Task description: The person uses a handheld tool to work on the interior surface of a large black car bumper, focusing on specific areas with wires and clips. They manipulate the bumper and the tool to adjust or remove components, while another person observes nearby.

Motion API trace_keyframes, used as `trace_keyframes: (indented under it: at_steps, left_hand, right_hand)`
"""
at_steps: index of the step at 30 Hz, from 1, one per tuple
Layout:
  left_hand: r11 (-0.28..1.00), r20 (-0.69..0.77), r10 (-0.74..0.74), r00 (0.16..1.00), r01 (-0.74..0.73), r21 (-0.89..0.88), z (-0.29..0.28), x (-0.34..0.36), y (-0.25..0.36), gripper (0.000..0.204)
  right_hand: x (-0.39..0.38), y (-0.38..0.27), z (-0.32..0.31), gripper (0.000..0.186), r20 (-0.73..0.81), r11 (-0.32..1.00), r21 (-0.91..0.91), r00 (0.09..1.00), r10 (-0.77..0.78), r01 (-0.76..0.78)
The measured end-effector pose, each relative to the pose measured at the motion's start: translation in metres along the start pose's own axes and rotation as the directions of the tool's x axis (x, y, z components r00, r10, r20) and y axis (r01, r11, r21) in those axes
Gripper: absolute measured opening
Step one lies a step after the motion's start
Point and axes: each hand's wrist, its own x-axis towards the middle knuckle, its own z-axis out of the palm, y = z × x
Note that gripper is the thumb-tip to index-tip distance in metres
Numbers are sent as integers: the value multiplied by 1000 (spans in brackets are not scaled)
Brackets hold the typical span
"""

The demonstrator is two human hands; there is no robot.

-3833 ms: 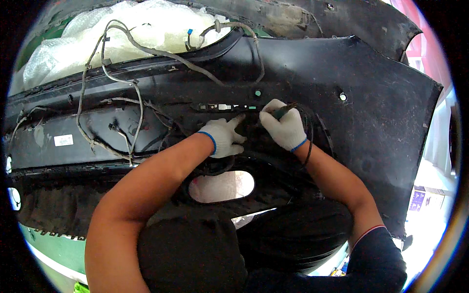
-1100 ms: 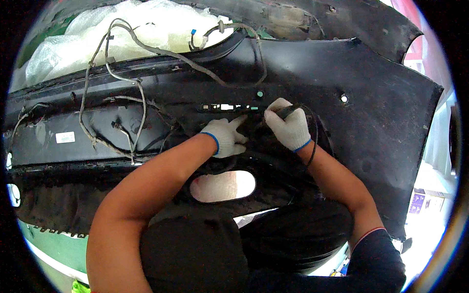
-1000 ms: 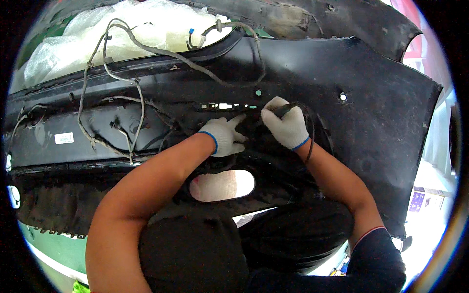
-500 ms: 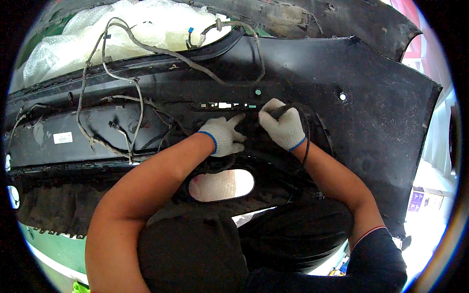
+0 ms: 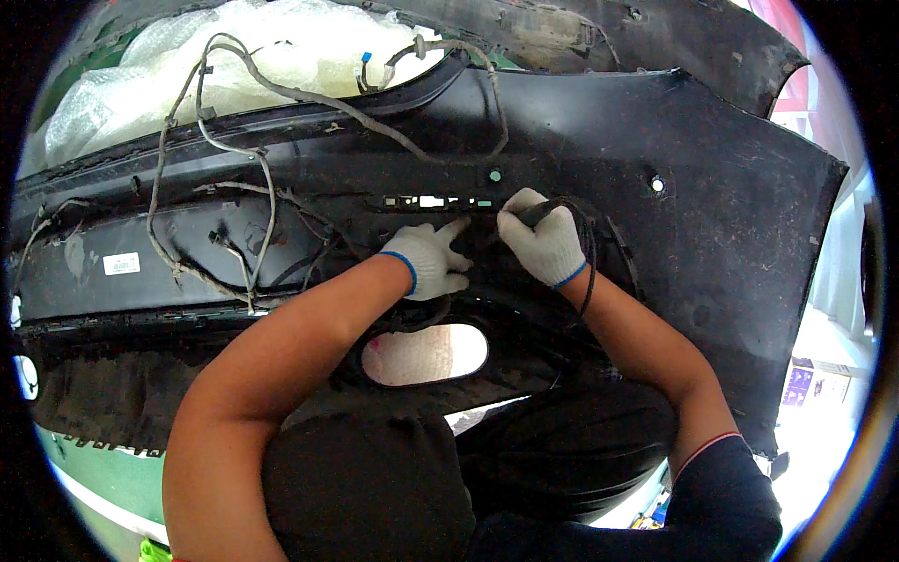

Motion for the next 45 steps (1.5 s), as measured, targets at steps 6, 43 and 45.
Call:
trace_keyframes:
  at_steps: [6, 43, 45]
  left_hand:
    - [1000, 6, -8, 1000, 8, -9, -6, -3, 3, 45]
    - [994, -84, 58, 995, -50, 94, 3, -7, 4, 45]
    - [995, -95, 61, 994, -53, 88, 4, -6, 3, 44]
  right_hand:
    - [-4, 1, -3, 23, -16, 999, 34, 1000, -14, 15]
    - [-1, 3, 2, 22, 23, 997, -79, 1000, -15, 17]
    - [-4, 3, 0, 22, 14, 998, -49, 999, -42, 42]
